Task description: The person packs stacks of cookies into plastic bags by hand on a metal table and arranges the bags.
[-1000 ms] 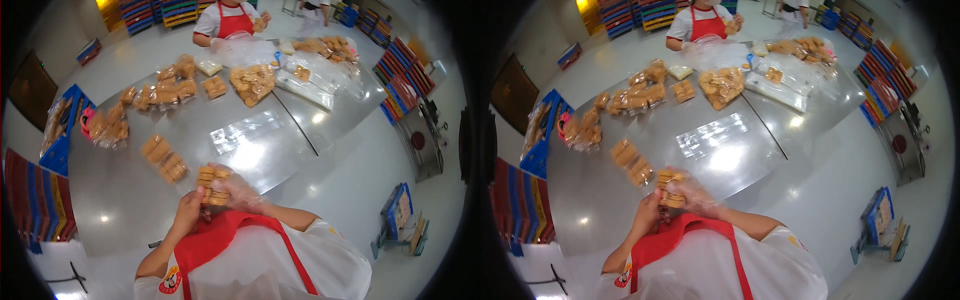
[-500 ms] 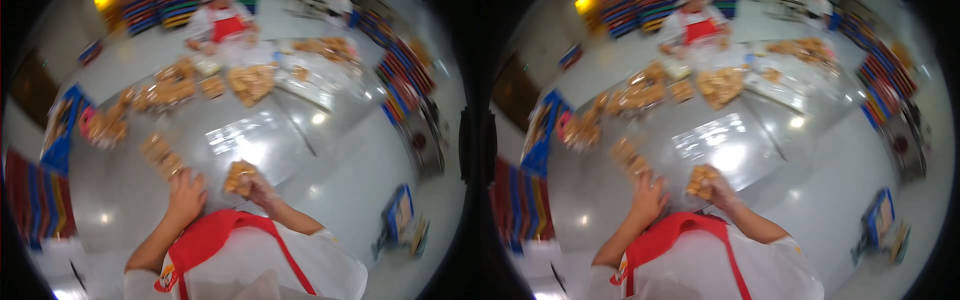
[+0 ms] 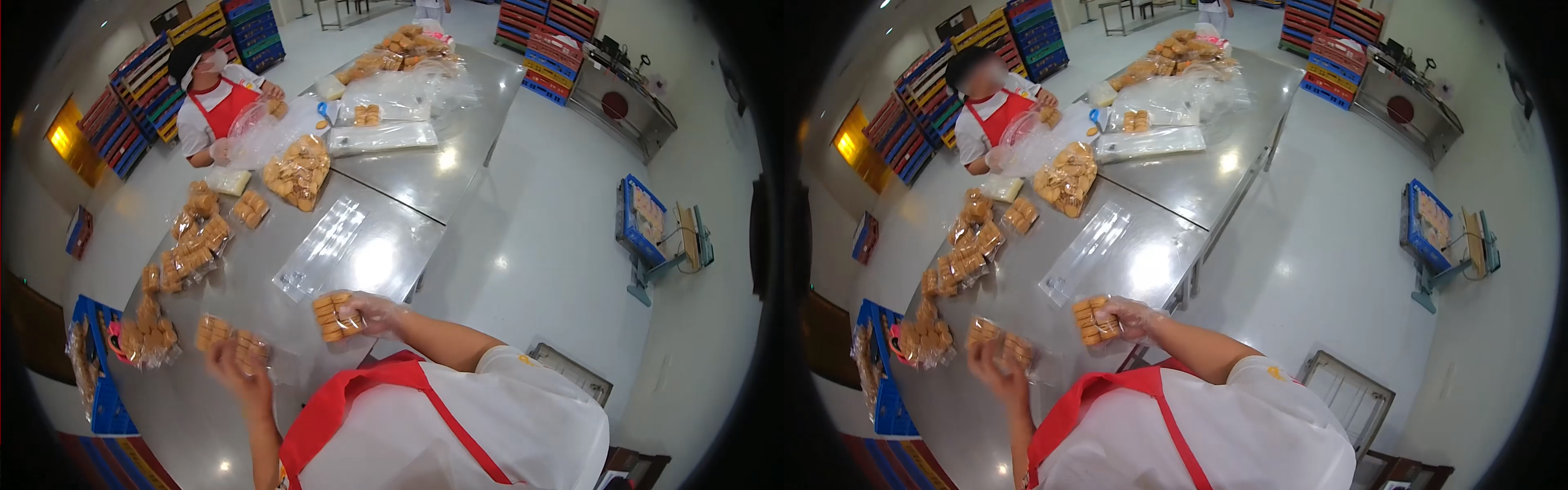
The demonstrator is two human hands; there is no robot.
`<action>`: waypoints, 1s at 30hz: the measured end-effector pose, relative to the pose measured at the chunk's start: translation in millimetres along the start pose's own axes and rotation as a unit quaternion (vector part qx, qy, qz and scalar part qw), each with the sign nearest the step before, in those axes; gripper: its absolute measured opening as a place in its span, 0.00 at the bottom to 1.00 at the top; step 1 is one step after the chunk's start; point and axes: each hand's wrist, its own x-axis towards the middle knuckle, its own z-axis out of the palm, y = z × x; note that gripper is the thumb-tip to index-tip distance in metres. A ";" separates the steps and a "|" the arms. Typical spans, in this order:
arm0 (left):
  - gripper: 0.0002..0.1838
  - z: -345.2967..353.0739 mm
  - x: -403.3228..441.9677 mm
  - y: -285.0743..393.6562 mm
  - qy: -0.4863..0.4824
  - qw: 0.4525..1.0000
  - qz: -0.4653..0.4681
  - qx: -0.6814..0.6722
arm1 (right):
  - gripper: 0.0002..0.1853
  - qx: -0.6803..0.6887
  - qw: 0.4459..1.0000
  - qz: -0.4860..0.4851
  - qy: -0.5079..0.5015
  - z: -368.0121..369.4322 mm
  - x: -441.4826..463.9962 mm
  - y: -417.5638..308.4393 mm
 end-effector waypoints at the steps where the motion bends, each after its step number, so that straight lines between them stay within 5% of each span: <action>1: 0.20 -6.2 -0.4 -21.6 0.036 0.997 -0.021 0.058 | 0.36 0.000 1.000 -0.007 0.013 -1.1 -0.1 0.9; 2: 0.21 -13.8 -4.1 -46.1 0.073 0.990 -0.044 0.116 | 0.36 0.001 1.000 -0.013 0.027 -2.0 -0.6 1.8; 6: 0.21 -18.8 -48.1 -136.8 0.262 0.916 -0.301 -0.043 | 0.35 0.010 1.000 -0.018 0.023 -13.6 3.4 4.8; 11: 0.17 -13.0 -150.2 -232.8 0.139 0.894 -0.422 0.062 | 0.36 0.000 0.999 -0.021 0.024 -5.9 0.3 0.4; 23: 0.15 -13.1 -139.1 -194.1 0.114 0.915 -0.380 0.079 | 0.38 -0.008 0.999 -0.009 0.035 -14.2 4.1 5.9; 30: 0.16 -20.4 -126.8 -197.0 0.194 0.870 -0.441 -0.101 | 0.38 0.001 0.999 -0.010 0.050 -13.9 5.5 6.4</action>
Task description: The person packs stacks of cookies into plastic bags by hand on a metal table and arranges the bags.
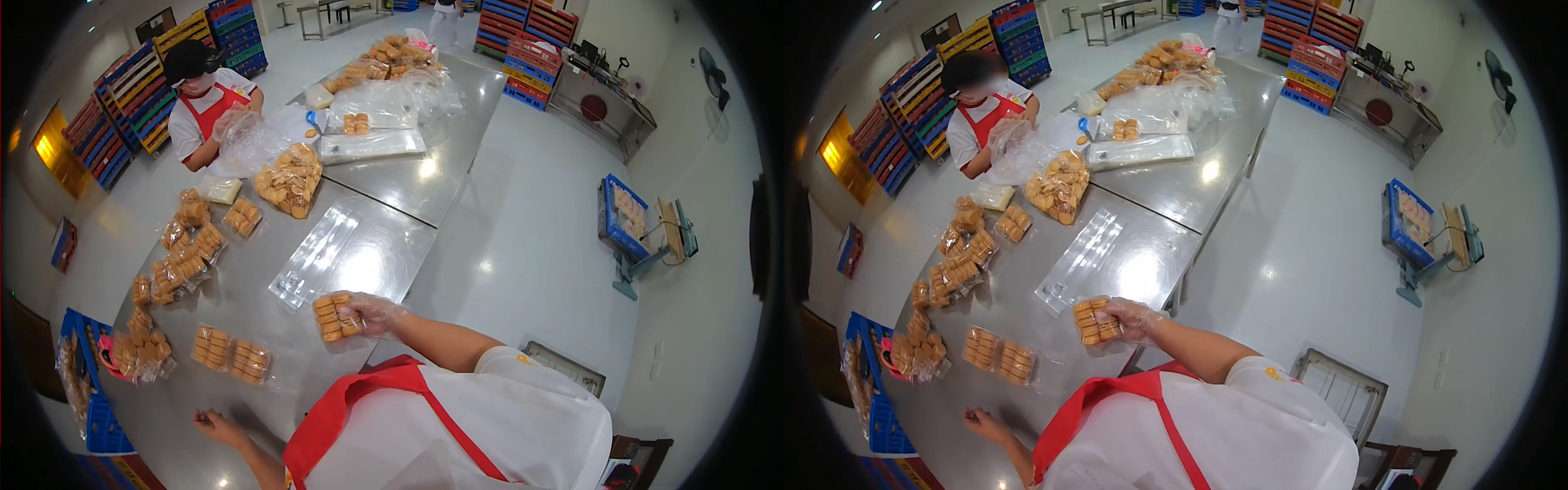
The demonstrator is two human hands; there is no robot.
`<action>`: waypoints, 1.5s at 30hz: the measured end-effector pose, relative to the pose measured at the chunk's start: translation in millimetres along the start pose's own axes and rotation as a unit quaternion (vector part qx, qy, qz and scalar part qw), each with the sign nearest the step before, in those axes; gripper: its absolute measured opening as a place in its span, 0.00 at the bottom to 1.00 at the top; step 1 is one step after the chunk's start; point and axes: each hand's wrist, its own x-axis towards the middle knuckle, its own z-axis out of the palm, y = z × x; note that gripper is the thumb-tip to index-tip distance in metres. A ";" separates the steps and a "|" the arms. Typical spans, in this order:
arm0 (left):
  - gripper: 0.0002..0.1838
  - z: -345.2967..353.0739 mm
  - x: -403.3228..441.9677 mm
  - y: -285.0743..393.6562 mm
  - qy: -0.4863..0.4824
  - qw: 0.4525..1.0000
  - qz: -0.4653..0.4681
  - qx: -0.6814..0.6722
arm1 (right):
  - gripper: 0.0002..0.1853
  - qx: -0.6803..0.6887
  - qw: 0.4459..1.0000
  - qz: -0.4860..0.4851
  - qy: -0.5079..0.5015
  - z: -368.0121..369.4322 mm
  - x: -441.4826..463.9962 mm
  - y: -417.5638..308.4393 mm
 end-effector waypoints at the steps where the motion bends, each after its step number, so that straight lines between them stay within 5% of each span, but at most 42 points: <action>1: 0.17 3.9 -13.7 37.4 -0.015 0.999 0.031 -0.021 | 0.37 0.004 1.000 -0.003 0.003 -0.1 -0.1 -0.1; 5: 0.23 17.3 -64.4 133.9 -0.166 0.950 0.251 0.080 | 0.37 -0.001 1.000 -0.020 -0.006 11.5 -1.2 -4.3; 8: 0.24 37.9 -101.5 196.4 -0.302 0.814 0.455 0.195 | 0.37 0.003 0.999 -0.044 -0.023 21.4 -3.1 -8.6; 13: 0.18 54.1 -115.2 160.1 -0.364 0.684 0.590 0.226 | 0.42 0.006 0.999 -0.042 0.021 32.8 -5.7 -12.0; 19: 0.14 50.1 -102.5 171.7 -0.363 0.667 0.573 0.309 | 0.44 -0.023 0.999 -0.005 0.036 52.5 -14.7 -2.8; 22: 0.19 51.3 -105.6 188.3 -0.404 0.613 0.567 0.374 | 0.46 -0.098 0.986 0.137 -0.012 68.9 -20.8 5.7; 26: 0.25 58.6 -110.4 206.0 -0.389 0.555 0.589 0.440 | 0.40 -0.103 0.967 0.231 -0.037 93.9 -20.2 29.5; 29: 0.28 64.2 -107.2 209.9 -0.429 0.517 0.592 0.444 | 0.34 -0.102 0.962 0.227 -0.110 105.6 -10.8 40.7; 31: 0.29 66.2 -103.1 211.5 -0.464 0.480 0.598 0.444 | 0.30 -0.095 0.967 0.228 -0.069 96.3 3.9 52.9; 35: 0.29 68.8 -105.1 232.1 -0.465 0.501 0.591 0.428 | 0.25 -0.044 0.991 0.122 0.029 108.1 6.1 58.1; 40: 0.30 81.3 -116.8 252.6 -0.500 0.545 0.538 0.404 | 0.22 0.009 0.999 -0.022 0.024 99.5 5.4 72.6; 45: 0.31 95.3 -132.0 255.8 -0.517 0.614 0.482 0.350 | 0.21 0.129 0.987 -0.050 0.080 109.9 5.1 68.1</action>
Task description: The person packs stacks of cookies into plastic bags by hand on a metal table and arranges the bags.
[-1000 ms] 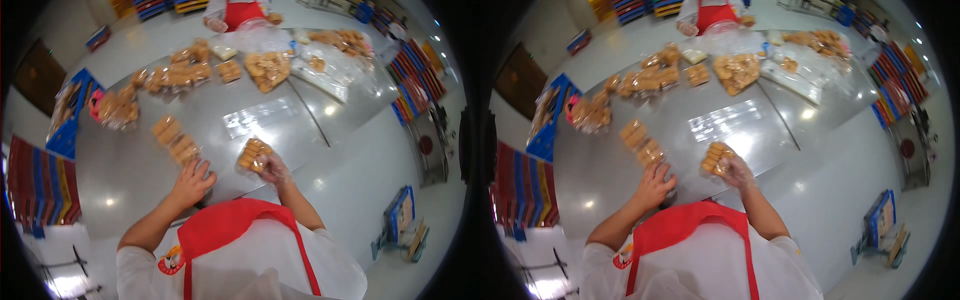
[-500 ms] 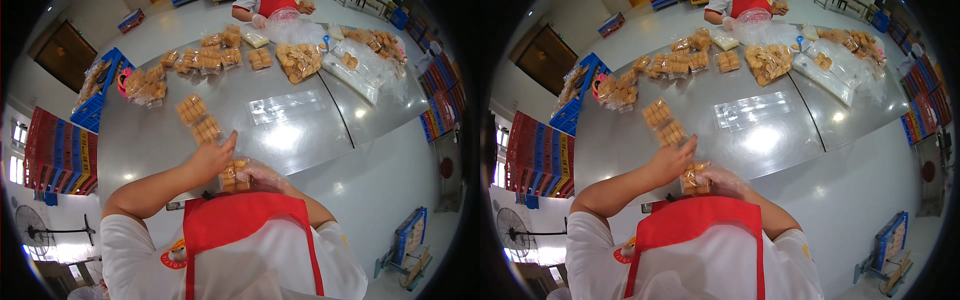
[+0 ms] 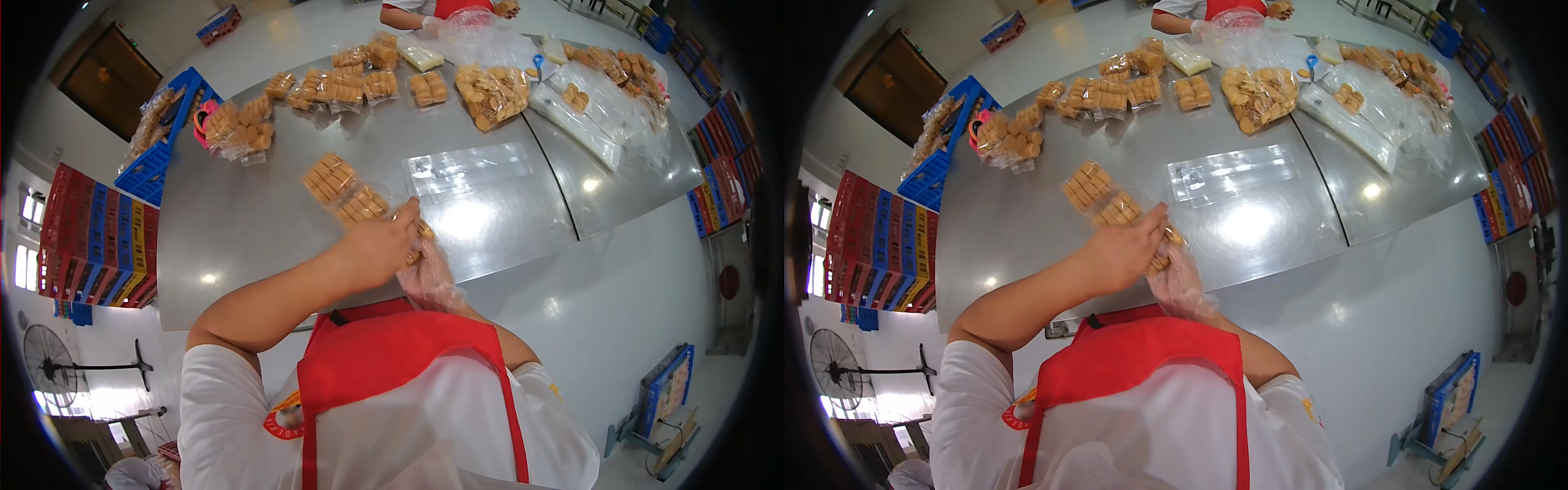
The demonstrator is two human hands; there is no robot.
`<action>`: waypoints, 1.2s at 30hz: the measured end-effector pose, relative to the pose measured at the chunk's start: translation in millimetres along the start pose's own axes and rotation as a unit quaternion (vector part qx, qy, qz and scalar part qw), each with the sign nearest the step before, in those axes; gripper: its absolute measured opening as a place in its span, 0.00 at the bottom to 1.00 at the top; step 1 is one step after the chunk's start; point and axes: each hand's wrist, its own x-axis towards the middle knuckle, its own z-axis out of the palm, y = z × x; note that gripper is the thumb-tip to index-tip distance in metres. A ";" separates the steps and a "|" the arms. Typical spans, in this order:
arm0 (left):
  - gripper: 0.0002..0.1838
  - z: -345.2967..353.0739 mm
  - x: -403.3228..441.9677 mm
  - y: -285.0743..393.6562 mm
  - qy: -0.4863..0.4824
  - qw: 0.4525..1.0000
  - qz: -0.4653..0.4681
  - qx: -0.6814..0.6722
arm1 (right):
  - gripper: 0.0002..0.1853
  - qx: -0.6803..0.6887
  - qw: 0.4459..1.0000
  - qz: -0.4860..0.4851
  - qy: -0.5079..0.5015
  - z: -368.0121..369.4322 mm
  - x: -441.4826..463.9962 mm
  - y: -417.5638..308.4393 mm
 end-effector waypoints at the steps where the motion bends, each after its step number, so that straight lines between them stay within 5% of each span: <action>1: 0.31 3.4 0.8 1.4 0.030 0.999 0.008 -0.023 | 0.22 -0.009 1.000 0.007 0.012 -0.7 0.5 -1.7; 7: 0.28 -17.0 13.1 29.8 -0.075 0.992 -0.039 -0.091 | 0.22 -0.181 0.983 -0.023 -0.022 11.2 -10.2 -10.6; 13: 0.27 13.3 20.8 28.7 -0.012 0.997 -0.016 -0.076 | 0.23 -0.269 0.962 -0.018 -0.039 4.5 -9.1 -13.9; 22: 0.28 21.0 11.9 35.5 -0.088 0.995 -0.043 -0.011 | 0.25 -0.384 0.921 0.011 -0.068 -0.6 -2.8 -20.6; 26: 0.32 18.7 5.1 27.2 -0.054 0.995 -0.054 -0.068 | 0.25 -0.550 0.826 -0.001 -0.122 -7.3 -7.1 -34.1; 29: 0.34 16.7 -0.2 22.5 -0.067 0.993 -0.039 -0.084 | 0.26 -0.753 0.637 -0.072 -0.148 10.0 -17.9 -47.8; 31: 0.35 20.8 -0.3 24.4 -0.071 0.991 -0.040 -0.101 | 0.26 -0.810 0.577 -0.036 -0.100 24.6 -22.1 -46.8; 36: 0.35 52.3 0.1 31.7 -0.031 0.998 0.008 -0.052 | 0.25 -0.713 0.700 -0.026 -0.021 1.1 -1.6 -28.4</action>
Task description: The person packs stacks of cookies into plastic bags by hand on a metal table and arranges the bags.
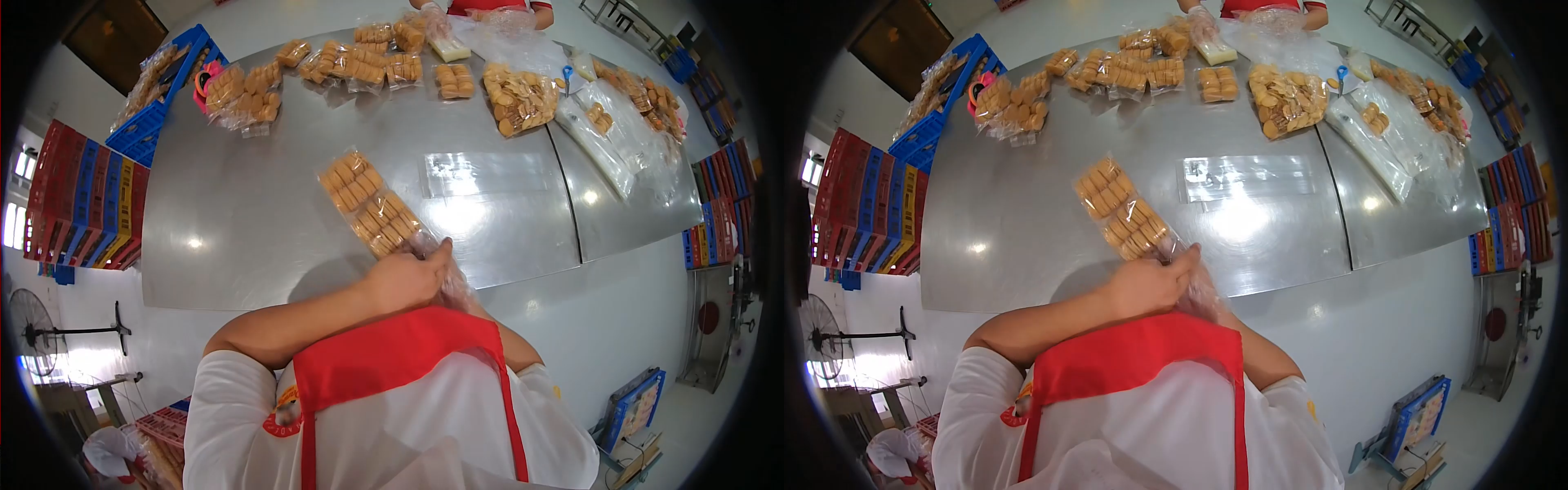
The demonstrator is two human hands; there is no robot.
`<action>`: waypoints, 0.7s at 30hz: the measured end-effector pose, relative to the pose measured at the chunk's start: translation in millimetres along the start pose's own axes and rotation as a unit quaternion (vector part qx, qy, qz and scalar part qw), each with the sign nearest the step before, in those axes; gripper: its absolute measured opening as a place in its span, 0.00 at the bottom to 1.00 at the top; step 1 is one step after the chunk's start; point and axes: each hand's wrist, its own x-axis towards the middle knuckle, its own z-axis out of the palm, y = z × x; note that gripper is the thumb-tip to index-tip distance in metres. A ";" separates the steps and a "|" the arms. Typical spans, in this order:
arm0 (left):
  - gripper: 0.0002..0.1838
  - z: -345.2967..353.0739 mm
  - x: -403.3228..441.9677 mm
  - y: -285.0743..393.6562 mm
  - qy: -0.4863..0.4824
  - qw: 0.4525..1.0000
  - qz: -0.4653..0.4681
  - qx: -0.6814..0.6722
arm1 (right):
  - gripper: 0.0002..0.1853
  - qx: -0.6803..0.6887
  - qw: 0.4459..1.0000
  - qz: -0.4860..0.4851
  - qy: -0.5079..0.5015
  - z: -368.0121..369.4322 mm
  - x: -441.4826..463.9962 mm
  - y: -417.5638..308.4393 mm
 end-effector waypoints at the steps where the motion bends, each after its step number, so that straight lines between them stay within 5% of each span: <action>1: 0.35 5.1 1.9 1.0 0.017 0.999 0.021 0.018 | 0.25 0.012 1.000 -0.005 0.013 1.3 4.7 -6.3; 3: 0.33 8.1 0.2 -7.8 0.057 0.997 0.012 -0.055 | 0.25 0.011 0.996 -0.001 0.085 15.3 12.8 -21.6; 5: 0.31 -2.7 -1.9 -12.6 0.053 0.995 -0.010 -0.088 | 0.25 -0.151 0.858 0.186 0.454 76.4 21.6 -68.3; 9: 0.18 -37.9 -8.1 -0.3 0.013 0.997 -0.062 -0.035 | 0.25 -0.021 0.882 0.157 0.444 95.2 34.5 -78.5; 14: 0.30 -38.3 -7.9 -21.3 -0.010 0.991 -0.100 -0.086 | 0.25 0.196 0.877 0.105 0.427 99.0 44.4 -85.0; 15: 0.30 -47.1 -12.0 -28.3 0.012 0.991 -0.099 -0.084 | 0.25 0.189 0.921 -0.010 0.341 91.9 46.4 -69.5; 16: 0.31 -56.2 -17.0 -36.1 0.035 0.991 -0.098 -0.082 | 0.24 0.148 0.959 -0.191 0.150 44.1 39.0 -46.8; 19: 0.33 -82.2 -33.6 -64.1 0.151 0.969 -0.136 -0.143 | 0.20 0.062 0.967 -0.212 -0.129 26.8 58.8 -43.5; 21: 0.34 -77.2 -39.3 -95.8 0.272 0.952 -0.102 -0.098 | 0.15 0.003 0.964 -0.162 -0.213 4.9 44.8 -90.4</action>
